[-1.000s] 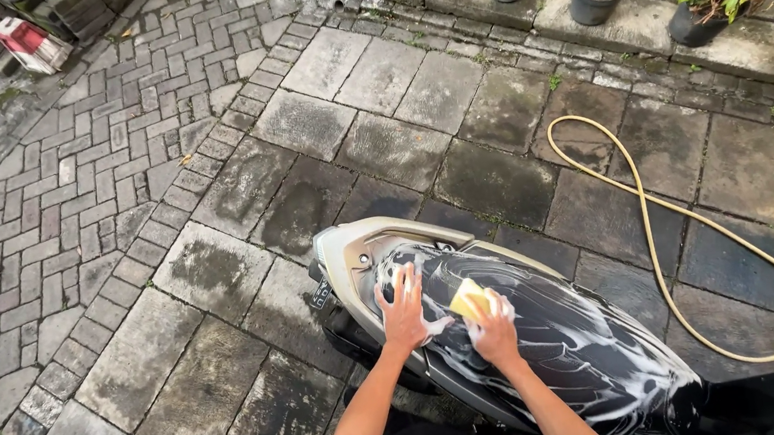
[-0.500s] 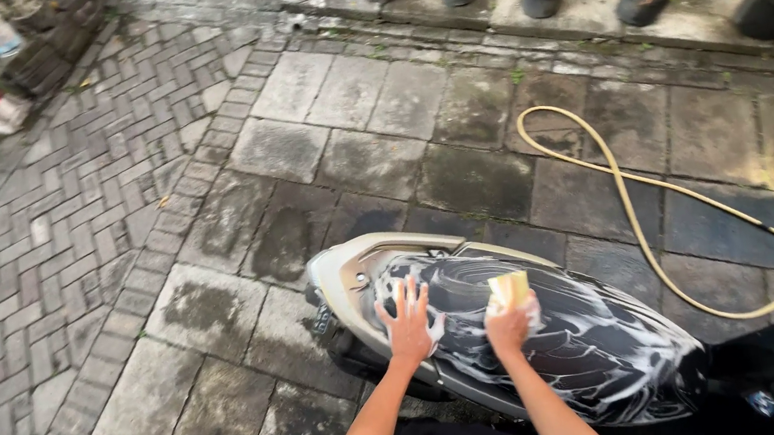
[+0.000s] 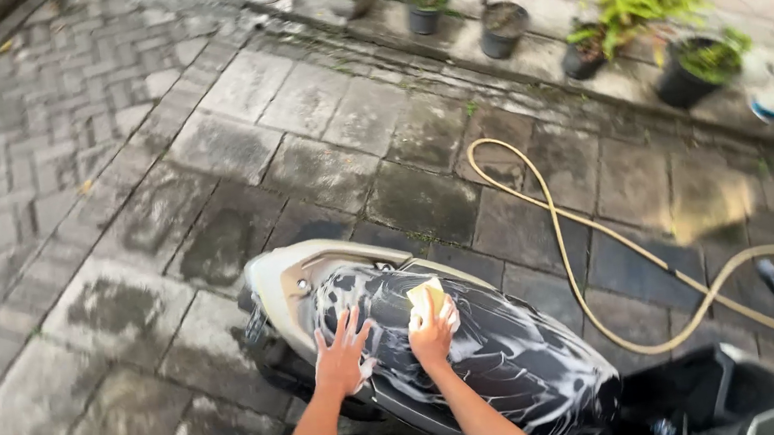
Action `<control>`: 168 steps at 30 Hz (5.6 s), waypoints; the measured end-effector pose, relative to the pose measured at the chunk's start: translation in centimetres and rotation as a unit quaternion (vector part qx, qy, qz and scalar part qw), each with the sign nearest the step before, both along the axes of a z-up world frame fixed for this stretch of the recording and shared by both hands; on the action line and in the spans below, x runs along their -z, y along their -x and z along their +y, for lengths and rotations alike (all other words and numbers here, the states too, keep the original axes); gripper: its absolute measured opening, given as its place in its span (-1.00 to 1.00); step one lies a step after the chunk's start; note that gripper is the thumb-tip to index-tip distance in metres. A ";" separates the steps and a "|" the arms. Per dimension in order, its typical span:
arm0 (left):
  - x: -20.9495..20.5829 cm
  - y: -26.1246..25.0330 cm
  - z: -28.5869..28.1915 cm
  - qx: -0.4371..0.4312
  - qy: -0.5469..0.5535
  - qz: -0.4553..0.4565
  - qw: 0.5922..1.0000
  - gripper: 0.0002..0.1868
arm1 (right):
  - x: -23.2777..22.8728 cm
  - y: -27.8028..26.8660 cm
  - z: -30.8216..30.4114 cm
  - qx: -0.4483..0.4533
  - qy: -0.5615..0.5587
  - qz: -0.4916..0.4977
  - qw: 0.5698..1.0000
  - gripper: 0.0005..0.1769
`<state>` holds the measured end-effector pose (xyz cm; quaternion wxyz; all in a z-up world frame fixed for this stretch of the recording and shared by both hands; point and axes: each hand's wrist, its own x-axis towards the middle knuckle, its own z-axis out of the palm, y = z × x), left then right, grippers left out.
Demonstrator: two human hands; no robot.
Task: The person scrubs the soapy seat of a motorcycle with a sponge. They use both hands to rub the sponge over the seat's surface, spreading the soap and cleaning the area.
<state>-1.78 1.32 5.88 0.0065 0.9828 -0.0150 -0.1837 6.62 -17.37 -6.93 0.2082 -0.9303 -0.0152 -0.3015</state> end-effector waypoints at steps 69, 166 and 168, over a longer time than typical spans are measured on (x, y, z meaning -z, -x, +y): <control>4.4 -3.9 1.3 -0.056 0.010 -0.390 0.919 -0.03 | -3.2 -2.6 2.7 -0.212 0.039 -0.004 0.976 -0.39; 3.6 -5.7 -3.8 -0.122 -0.024 -0.429 0.895 -0.42 | -1.7 4.1 -4.1 -0.171 -0.016 0.231 0.958 -0.51; 3.4 -5.6 -3.6 -0.115 -0.020 -0.424 0.898 -0.42 | 1.6 4.9 -5.1 -0.220 0.021 0.123 0.967 -0.50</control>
